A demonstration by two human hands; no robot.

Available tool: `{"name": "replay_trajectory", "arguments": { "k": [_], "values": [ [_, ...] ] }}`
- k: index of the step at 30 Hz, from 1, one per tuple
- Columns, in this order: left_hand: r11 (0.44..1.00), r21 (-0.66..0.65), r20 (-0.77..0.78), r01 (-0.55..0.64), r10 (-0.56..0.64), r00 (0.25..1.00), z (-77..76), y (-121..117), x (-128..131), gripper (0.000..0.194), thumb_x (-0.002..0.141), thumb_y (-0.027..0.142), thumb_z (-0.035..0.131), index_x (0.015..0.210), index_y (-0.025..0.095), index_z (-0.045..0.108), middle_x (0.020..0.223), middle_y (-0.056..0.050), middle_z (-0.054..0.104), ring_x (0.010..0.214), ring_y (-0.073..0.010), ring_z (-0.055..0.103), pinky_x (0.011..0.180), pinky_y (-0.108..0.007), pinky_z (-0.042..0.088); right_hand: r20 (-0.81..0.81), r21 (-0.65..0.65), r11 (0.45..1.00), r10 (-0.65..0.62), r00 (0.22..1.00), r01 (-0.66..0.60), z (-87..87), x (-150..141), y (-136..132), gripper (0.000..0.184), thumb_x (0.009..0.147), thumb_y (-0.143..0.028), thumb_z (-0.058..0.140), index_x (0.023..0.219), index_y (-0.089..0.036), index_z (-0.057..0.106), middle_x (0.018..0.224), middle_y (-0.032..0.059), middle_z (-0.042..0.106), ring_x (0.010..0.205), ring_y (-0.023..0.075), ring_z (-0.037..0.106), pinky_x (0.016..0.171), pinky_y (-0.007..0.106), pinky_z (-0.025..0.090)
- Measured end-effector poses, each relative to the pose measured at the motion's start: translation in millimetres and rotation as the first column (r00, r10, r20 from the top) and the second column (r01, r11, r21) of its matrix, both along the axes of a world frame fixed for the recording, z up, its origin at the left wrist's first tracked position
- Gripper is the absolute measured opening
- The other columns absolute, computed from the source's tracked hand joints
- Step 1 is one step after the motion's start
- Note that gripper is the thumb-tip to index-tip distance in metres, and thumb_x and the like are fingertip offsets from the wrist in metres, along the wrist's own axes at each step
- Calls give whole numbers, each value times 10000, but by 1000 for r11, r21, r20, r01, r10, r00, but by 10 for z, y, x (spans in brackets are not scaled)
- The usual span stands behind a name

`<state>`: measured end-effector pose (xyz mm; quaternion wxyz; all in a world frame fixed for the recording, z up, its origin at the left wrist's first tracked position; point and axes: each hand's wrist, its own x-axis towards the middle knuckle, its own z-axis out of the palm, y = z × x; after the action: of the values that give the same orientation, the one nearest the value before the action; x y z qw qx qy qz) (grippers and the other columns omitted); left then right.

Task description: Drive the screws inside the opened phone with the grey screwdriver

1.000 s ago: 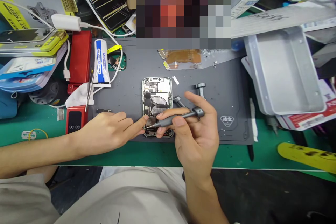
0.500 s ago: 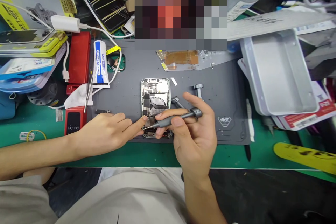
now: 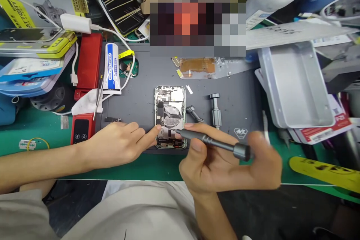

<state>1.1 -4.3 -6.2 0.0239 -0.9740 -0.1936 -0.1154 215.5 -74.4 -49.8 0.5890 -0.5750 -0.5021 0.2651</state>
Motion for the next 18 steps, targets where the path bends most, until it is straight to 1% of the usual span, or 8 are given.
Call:
{"name": "replay_trajectory", "arguments": {
  "k": [1,2,3,5,8,9,11,18],
  "values": [
    [1000,-2,7,-2,2,1000,-4,-2,0,319,1138,203,508,1390,8,523,692,48,606,614,-139,598,471,-350,398,149,157,987,-54,987,31,-22,5,17,587,950,-244,769,1420,-356,436,1044,47,707,838,273,816,703,447,713],
    [1000,-8,12,-5,5,1000,-8,-4,-1,320,1137,205,510,1387,4,524,696,46,610,618,-142,603,469,-354,406,257,270,962,-114,960,42,-33,7,46,532,966,-219,742,1414,-324,476,1029,56,715,807,263,815,669,427,712],
    [1000,-16,15,-7,8,1000,-11,-7,-1,323,1136,206,514,1385,1,523,699,45,613,620,-146,607,465,-357,411,332,333,943,-147,932,30,-34,8,84,500,992,-212,704,1437,-298,491,1021,66,718,794,253,813,647,407,710],
    [1000,-29,15,-9,9,1000,-14,-12,0,333,1132,212,524,1386,-4,520,701,44,616,624,-153,613,459,-361,418,421,386,922,-169,891,-7,-20,9,166,517,1021,-206,663,1506,-245,490,1008,73,714,778,228,806,620,367,704],
    [999,-32,10,-8,8,1000,-9,-16,5,342,1126,219,539,1382,-6,519,700,46,619,621,-157,613,455,-362,421,522,472,878,-209,827,-76,1,23,256,582,1024,-208,670,1564,-144,461,978,62,690,732,187,786,588,314,685],
    [999,-31,9,-8,8,1000,-7,-16,7,341,1126,220,541,1380,-6,520,700,46,620,619,-157,612,454,-361,420,545,489,867,-216,810,-98,3,28,272,595,1025,-210,673,1570,-125,452,974,58,683,720,176,781,582,299,678],
    [999,-30,10,-13,13,1000,-6,-16,9,337,1127,221,539,1377,-4,524,698,48,619,615,-157,609,449,-362,411,566,476,872,-204,799,-115,3,34,284,607,1031,-202,663,1586,-127,430,984,58,684,727,167,779,591,289,675],
    [999,-42,16,-10,11,1000,-34,-22,-10,350,1125,217,552,1398,-3,537,702,47,606,620,-160,599,460,-370,379,531,434,894,-155,833,-111,22,-1,274,597,1019,-173,673,1574,-149,455,999,66,708,761,159,778,662,291,688]
  ]
}}
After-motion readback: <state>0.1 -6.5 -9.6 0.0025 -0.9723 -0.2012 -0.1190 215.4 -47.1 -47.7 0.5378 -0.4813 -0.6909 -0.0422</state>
